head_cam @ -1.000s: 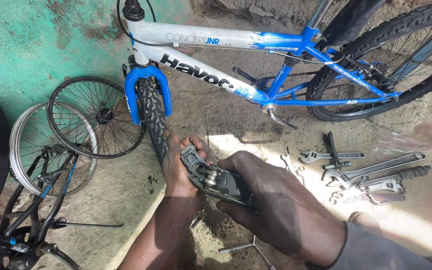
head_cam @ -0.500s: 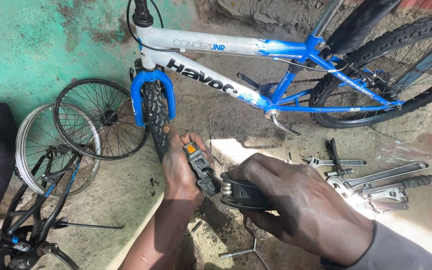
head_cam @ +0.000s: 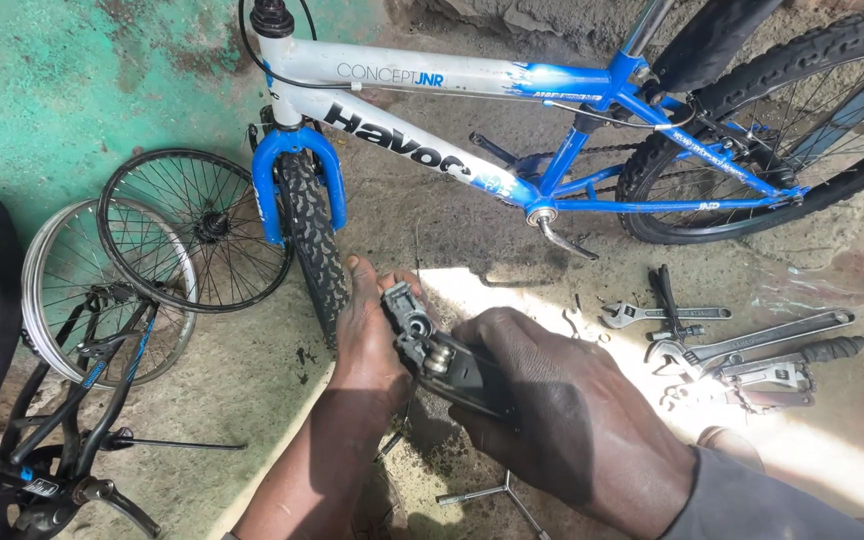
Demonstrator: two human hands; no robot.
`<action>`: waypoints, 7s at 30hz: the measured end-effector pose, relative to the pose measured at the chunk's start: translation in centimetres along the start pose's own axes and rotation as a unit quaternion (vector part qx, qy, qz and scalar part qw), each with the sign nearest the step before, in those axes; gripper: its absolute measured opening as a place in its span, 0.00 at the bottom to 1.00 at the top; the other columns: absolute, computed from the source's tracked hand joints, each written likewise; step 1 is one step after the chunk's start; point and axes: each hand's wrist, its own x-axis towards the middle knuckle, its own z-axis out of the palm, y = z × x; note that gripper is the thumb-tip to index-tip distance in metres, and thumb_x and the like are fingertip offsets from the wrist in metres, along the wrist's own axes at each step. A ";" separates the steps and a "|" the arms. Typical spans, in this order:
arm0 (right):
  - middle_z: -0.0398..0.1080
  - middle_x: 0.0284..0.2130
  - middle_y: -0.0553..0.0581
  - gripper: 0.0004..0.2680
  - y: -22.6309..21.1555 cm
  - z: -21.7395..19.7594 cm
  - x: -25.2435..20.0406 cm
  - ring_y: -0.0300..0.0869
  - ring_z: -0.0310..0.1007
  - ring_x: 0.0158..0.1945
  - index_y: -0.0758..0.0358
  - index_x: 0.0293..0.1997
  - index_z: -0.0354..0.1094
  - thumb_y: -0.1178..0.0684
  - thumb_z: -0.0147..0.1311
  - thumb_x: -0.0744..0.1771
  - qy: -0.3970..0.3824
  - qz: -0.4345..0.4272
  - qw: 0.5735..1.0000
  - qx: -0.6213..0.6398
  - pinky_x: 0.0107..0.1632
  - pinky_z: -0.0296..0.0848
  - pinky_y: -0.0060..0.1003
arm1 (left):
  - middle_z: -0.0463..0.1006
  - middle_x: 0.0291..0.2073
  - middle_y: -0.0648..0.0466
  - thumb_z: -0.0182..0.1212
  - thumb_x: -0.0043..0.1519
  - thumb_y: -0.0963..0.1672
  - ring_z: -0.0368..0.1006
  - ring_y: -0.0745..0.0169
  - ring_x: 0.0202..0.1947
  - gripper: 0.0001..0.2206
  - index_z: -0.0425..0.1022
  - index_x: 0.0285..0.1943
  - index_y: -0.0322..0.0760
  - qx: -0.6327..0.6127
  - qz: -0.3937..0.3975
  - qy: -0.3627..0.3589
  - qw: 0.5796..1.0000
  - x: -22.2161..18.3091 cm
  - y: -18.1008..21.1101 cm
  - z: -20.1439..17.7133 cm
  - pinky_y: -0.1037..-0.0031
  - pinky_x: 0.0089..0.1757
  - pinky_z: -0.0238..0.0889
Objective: Cleaning and reassembling the internal components of a bicycle pedal
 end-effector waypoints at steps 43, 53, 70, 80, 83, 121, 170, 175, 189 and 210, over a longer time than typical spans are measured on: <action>0.76 0.38 0.53 0.10 1.2 -0.9 0.5 0.50 0.74 0.40 0.52 0.51 0.68 0.48 0.57 0.66 0.067 -0.151 0.986 0.023 0.40 0.70 0.44 | 0.71 0.23 0.55 0.41 0.60 0.64 0.69 0.58 0.26 0.30 0.74 0.34 0.41 0.242 -0.063 0.038 0.968 1.5 -1.0 -1.4 0.65 0.33 0.64; 0.76 0.44 0.55 0.15 1.5 -2.2 0.2 0.48 0.78 0.43 0.53 0.59 0.67 0.50 0.54 0.66 0.066 -0.164 0.984 -0.022 0.43 0.74 0.41 | 0.62 0.29 0.55 0.30 0.56 0.67 0.59 0.60 0.34 0.35 0.78 0.36 0.46 0.325 -0.055 0.138 0.934 0.1 1.8 0.3 0.66 0.39 0.55; 0.76 0.46 0.55 0.15 1.8 -1.1 0.6 0.50 0.76 0.46 0.54 0.59 0.66 0.50 0.53 0.65 0.058 -0.153 0.986 -0.031 0.46 0.72 0.44 | 0.48 0.12 0.60 0.35 0.59 0.65 0.47 0.68 0.15 0.34 0.78 0.29 0.41 0.317 0.037 0.103 0.942 2.8 -0.3 -1.6 0.69 0.23 0.43; 0.83 0.36 0.46 0.16 2.3 -1.8 1.2 0.34 0.83 0.35 0.52 0.52 0.71 0.45 0.62 0.62 0.079 0.087 0.986 0.120 0.39 0.80 0.31 | 0.69 0.25 0.55 0.40 0.67 0.61 0.65 0.62 0.26 0.29 0.73 0.59 0.42 0.135 -0.109 0.106 0.979 0.7 2.4 -0.5 0.68 0.33 0.63; 0.80 0.35 0.50 0.11 1.5 -2.8 2.0 0.39 0.74 0.33 0.53 0.50 0.70 0.48 0.58 0.65 0.115 0.273 0.939 0.173 0.40 0.70 0.35 | 0.84 0.43 0.52 0.56 0.60 0.49 0.74 0.57 0.51 0.09 0.78 0.37 0.45 0.205 -0.022 0.024 0.978 0.1 2.6 -0.4 0.58 0.62 0.55; 0.77 0.37 0.72 0.18 20.8 13.2 2.5 0.63 0.80 0.47 0.67 0.51 0.68 0.42 0.58 0.64 0.013 0.278 0.959 -0.044 0.49 0.76 0.58 | 0.81 0.43 0.47 0.76 0.55 0.42 0.79 0.55 0.39 0.14 0.78 0.46 0.36 0.359 0.192 0.067 0.911 1.1 2.7 -0.6 0.71 0.42 0.77; 0.71 0.35 0.52 0.06 2.4 -1.0 2.0 0.36 0.70 0.36 0.63 0.47 0.71 0.63 0.58 0.67 0.131 -0.017 0.920 0.368 0.41 0.72 0.30 | 0.76 0.69 0.44 0.58 0.49 0.54 0.68 0.47 0.71 0.39 0.69 0.72 0.36 0.049 -0.113 -0.165 0.978 -8.1 4.8 0.8 0.48 0.66 0.55; 0.68 0.37 0.48 0.06 3.5 -0.7 1.1 0.35 0.66 0.40 0.58 0.46 0.69 0.50 0.54 0.69 0.121 -0.010 0.941 0.316 0.46 0.66 0.31 | 0.82 0.30 0.49 0.65 0.57 0.51 0.77 0.53 0.34 0.15 0.80 0.39 0.36 0.054 -0.043 -0.148 0.987 -5.4 1.6 -0.5 0.57 0.42 0.69; 0.68 0.29 0.48 0.02 3.4 0.2 1.7 0.33 0.65 0.30 0.60 0.41 0.70 0.56 0.58 0.68 0.182 0.005 0.883 0.432 0.34 0.66 0.28 | 0.74 0.19 0.53 0.62 0.60 0.53 0.70 0.60 0.17 0.19 0.72 0.21 0.38 0.120 0.089 -0.225 0.963 -5.3 0.9 0.0 0.64 0.30 0.72; 0.78 0.33 0.58 0.04 3.9 -2.9 1.5 0.48 0.85 0.37 0.67 0.33 0.71 0.59 0.62 0.65 -0.114 0.038 0.884 0.452 0.46 0.89 0.44 | 0.81 0.35 0.49 0.56 0.60 0.56 0.79 0.50 0.31 0.23 0.79 0.54 0.39 -0.018 -0.066 -0.080 0.994 -4.7 1.7 0.9 0.74 0.33 0.50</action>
